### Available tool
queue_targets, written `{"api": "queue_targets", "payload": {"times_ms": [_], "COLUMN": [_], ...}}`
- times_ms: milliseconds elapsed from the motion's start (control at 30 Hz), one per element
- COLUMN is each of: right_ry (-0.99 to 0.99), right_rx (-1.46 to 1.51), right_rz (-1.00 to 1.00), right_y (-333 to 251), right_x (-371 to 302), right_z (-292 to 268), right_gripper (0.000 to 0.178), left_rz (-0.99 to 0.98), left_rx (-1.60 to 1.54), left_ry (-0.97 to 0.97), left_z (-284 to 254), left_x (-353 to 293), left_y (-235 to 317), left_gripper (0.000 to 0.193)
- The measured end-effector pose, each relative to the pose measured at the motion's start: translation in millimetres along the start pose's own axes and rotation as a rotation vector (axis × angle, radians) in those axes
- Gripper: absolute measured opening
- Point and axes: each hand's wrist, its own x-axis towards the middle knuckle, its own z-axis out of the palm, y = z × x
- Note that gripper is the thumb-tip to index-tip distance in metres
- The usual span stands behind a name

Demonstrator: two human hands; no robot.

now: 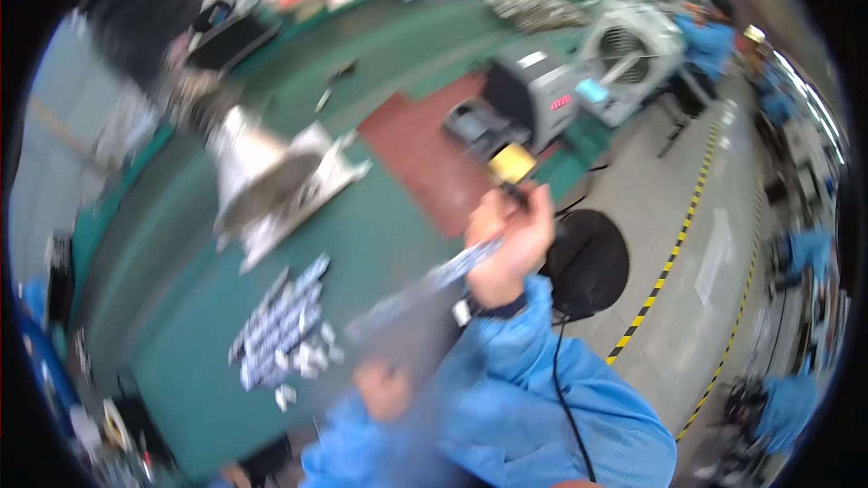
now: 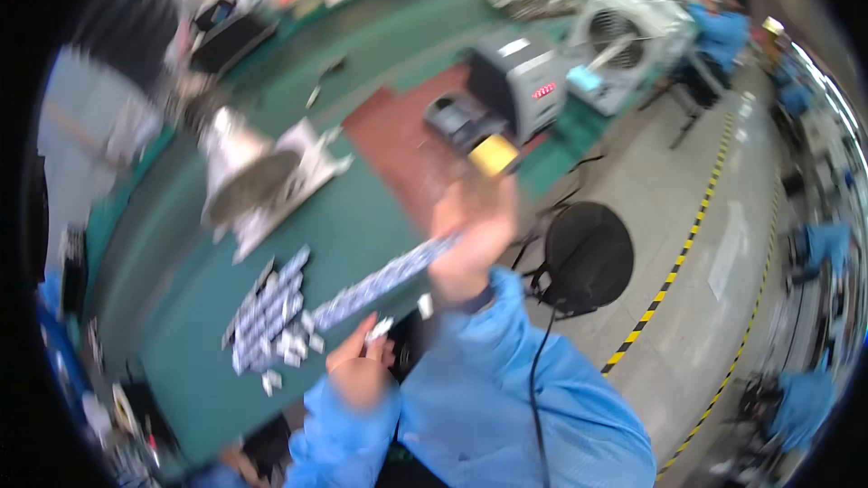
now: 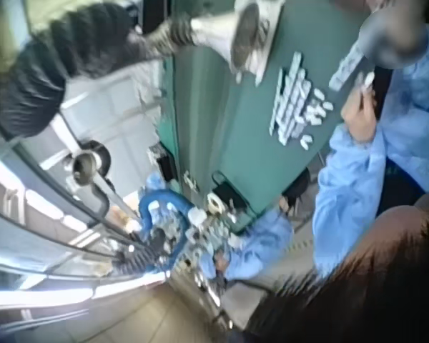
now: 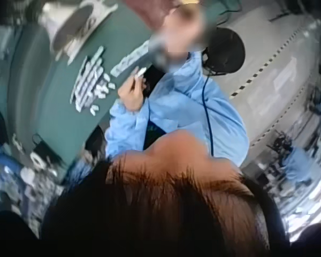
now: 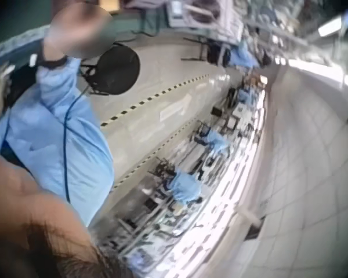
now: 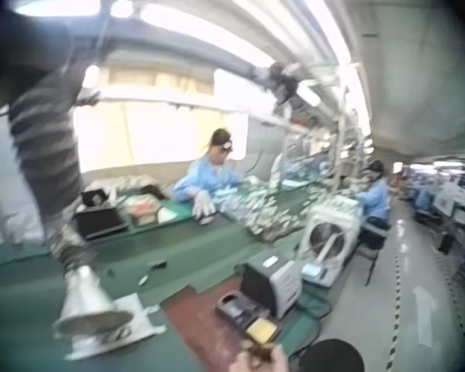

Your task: Soldering components onto small printed circuit boards at a manual assembly station.

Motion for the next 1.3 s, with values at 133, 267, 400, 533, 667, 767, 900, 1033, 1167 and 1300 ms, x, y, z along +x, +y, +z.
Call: {"api": "queue_targets", "payload": {"times_ms": [133,267,400,533,667,767,900,1033,1167,1300], "right_ry": [-0.117,-0.044,-0.087,-0.103,-0.087,-0.093,-0.084,-0.056,-0.032,-0.034], "right_rx": [-0.062,-0.081,-0.085,-0.056,-0.092,-0.102,-0.182,-0.200,-0.205,-0.150], "right_rz": [0.106,0.007,0.055,0.115,0.161,0.144,0.101,0.087,0.125,0.094], "right_y": [-13.1,3.8,14.1,24.4,29.8,27.3,31.2,43.1,53.5,56.4], "right_x": [1.4,-1.6,-8.2,-16.2,-17.3,-10.5,-7.4,-10.8,-12.7,-10.9], "right_z": [-3.9,5.7,2.5,5.4,6.0,1.2,3.5,12.1,20.4,25.2], "right_gripper": [0.035,0.040,0.041,0.040,0.039,0.038,0.038,0.038,0.038,0.037], "left_rz": [-0.106,-0.254,-0.124,0.108,0.129,0.101,0.199,0.245,0.177,0.129], "left_rx": [0.083,0.038,0.426,0.656,0.725,0.671,0.752,0.741,0.705,0.650], "left_ry": [-0.075,-0.083,-0.122,0.032,-0.049,-0.236,-0.145,-0.101,-0.183,-0.247], "left_z": [-5.6,-38.2,-101.3,-153.1,-184.0,-176.9,-152.2,-122.2,-108.0,-139.8], "left_x": [16.8,6.1,4.5,38.7,85.7,80.1,73.7,73.7,71.1,79.5], "left_y": [33.0,42.0,80.5,75.7,35.0,5.8,-2.1,0.3,21.0,52.7], "left_gripper": [0.039,0.044,0.032,0.032,0.042,0.044,0.046,0.050,0.058,0.066]}}
